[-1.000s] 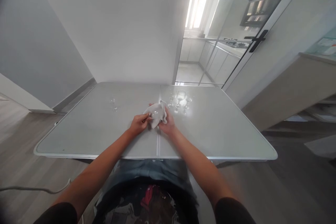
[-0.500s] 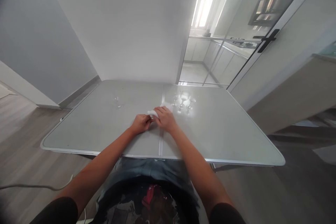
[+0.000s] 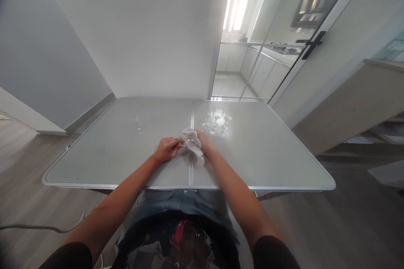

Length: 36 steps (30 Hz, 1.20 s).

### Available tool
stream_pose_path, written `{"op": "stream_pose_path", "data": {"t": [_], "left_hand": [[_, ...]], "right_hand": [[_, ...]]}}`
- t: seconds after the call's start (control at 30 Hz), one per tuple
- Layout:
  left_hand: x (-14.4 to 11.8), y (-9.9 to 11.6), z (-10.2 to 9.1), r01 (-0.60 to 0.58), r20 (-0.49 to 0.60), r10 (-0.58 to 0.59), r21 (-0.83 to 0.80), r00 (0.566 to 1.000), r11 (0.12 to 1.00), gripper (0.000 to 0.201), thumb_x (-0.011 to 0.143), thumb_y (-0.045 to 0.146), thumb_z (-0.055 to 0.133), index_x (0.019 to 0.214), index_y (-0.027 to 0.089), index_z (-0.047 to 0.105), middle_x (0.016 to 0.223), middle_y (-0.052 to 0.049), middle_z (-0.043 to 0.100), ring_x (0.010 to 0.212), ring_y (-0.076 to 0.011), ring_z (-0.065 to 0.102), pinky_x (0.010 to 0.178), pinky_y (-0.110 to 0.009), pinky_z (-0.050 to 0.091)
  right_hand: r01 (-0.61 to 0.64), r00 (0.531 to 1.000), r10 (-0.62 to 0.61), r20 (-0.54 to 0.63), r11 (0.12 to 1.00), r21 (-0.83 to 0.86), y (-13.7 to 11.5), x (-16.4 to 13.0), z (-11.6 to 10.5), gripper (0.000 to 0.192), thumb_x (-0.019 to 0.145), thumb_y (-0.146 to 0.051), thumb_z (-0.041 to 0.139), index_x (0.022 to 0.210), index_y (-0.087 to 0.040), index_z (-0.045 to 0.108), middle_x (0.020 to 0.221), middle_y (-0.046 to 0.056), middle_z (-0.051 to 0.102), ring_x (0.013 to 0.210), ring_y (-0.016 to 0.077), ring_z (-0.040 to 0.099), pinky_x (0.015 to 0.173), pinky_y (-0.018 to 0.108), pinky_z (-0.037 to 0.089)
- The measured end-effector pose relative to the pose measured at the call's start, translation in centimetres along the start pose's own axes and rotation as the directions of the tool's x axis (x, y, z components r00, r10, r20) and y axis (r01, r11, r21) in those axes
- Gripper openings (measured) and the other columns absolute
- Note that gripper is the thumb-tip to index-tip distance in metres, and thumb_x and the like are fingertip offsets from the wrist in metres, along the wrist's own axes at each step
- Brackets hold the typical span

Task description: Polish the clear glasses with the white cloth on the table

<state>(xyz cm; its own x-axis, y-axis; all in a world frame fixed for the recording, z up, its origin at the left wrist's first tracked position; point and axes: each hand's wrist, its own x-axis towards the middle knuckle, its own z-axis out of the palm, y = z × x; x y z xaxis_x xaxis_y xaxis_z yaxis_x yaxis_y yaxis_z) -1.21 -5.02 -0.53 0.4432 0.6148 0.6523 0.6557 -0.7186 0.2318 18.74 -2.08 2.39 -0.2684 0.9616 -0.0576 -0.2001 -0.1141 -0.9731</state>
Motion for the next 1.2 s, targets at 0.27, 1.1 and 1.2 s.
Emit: {"op": "stream_pose_path", "data": {"t": [0.27, 1.1, 1.2], "left_hand": [[1.1, 0.9, 0.2, 0.195, -0.04, -0.206, -0.189, 0.978, 0.963, 0.025, 0.099, 0.03, 0.048, 0.085, 0.019, 0.066, 0.069, -0.001, 0.065, 0.059, -0.012, 0.057, 0.061, -0.024, 0.044], [1.9, 0.9, -1.0, 0.388, 0.039, -0.634, -0.819, 0.773, 0.422, 0.047, 0.085, 0.056, 0.067, 0.113, 0.019, 0.058, 0.079, -0.001, 0.065, 0.064, -0.0124, 0.06, 0.06, -0.023, 0.051], [2.0, 0.7, -1.1, 0.389, 0.008, -0.657, -0.811, 0.754, 0.436, 0.057, 0.08, 0.056, 0.073, 0.122, 0.021, 0.054, 0.07, 0.004, 0.057, 0.052, -0.0084, 0.048, 0.05, -0.019, 0.041]], "right_hand": [[0.034, 0.997, -0.019, -0.079, 0.981, 0.192, 3.7, -0.2, 2.9, 0.044, 0.077, -0.064, 0.059, 0.069, -0.021, 0.059, 0.055, 0.002, 0.06, 0.043, 0.0133, 0.049, 0.041, 0.026, 0.043], [0.308, 0.922, -0.375, 0.101, 0.548, -0.778, 2.5, 0.2, 3.5, 0.022, 0.099, -0.034, 0.048, 0.091, -0.02, 0.062, 0.082, 0.003, 0.065, 0.075, 0.0181, 0.06, 0.069, 0.027, 0.042], [0.315, 0.922, -0.352, 0.16, 0.445, -0.839, 2.0, -0.3, 3.6, 0.017, 0.098, -0.031, 0.052, 0.089, -0.019, 0.06, 0.088, 0.005, 0.066, 0.078, 0.0171, 0.059, 0.07, 0.026, 0.039]]}}
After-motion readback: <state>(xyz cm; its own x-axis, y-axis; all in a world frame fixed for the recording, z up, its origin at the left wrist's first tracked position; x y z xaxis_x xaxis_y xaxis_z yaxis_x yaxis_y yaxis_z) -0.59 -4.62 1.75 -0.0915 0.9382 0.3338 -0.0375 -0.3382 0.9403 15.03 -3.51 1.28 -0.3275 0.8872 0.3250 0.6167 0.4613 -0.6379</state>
